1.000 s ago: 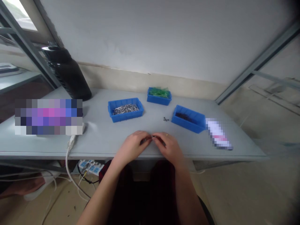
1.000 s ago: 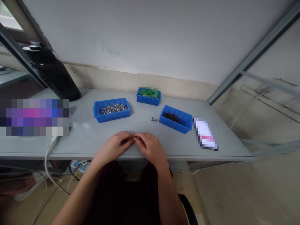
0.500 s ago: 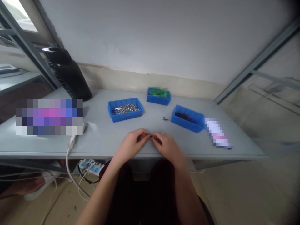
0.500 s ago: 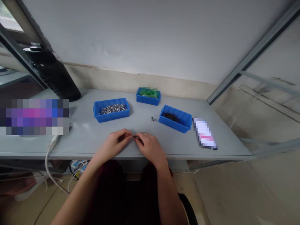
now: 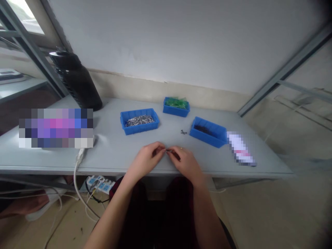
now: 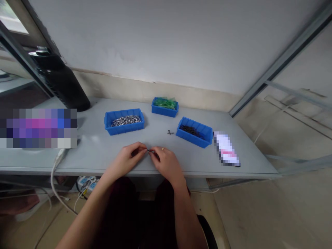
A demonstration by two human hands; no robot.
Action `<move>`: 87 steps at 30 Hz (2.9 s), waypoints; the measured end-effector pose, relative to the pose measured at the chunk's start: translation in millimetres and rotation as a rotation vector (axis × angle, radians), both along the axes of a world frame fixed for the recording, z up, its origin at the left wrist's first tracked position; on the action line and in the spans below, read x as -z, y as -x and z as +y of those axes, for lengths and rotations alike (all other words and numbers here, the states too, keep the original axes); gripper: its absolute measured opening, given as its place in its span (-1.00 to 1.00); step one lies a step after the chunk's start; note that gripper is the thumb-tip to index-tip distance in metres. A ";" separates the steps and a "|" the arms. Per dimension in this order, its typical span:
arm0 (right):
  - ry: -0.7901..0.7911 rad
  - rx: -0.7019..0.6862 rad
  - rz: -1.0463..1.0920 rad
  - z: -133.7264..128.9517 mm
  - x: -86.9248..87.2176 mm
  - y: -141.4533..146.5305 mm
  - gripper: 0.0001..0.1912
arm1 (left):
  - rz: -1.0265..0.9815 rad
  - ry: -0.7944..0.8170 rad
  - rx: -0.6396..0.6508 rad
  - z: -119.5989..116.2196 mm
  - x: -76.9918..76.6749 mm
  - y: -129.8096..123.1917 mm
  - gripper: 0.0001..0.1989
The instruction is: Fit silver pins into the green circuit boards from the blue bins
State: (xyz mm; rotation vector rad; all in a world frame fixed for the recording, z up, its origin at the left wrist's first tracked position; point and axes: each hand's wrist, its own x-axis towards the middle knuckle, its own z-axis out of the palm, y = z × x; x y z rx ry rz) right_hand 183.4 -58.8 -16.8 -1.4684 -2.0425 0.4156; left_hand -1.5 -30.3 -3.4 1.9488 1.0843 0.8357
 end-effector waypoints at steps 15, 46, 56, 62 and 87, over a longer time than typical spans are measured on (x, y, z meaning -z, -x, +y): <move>-0.019 0.010 0.012 -0.5 0.6 -0.4 -0.77 | -0.009 -0.002 -0.005 -0.6 -2.4 0.2 -0.83; -0.119 0.054 0.059 -1.3 5.1 -2.5 -0.74 | 0.087 -0.110 0.015 -0.8 1.3 0.0 -0.83; -0.046 -0.038 -0.026 0.7 1.1 -0.8 -0.81 | 0.066 -0.070 0.018 -1.0 -1.8 0.6 -0.83; -0.027 -0.029 -0.026 0.5 0.3 -0.6 -0.82 | 0.059 -0.082 0.022 -0.6 -1.5 -0.2 -0.84; -0.318 0.361 -0.164 6.6 -30.1 -76.5 -0.70 | 0.005 -0.067 0.011 1.0 2.3 1.9 -0.78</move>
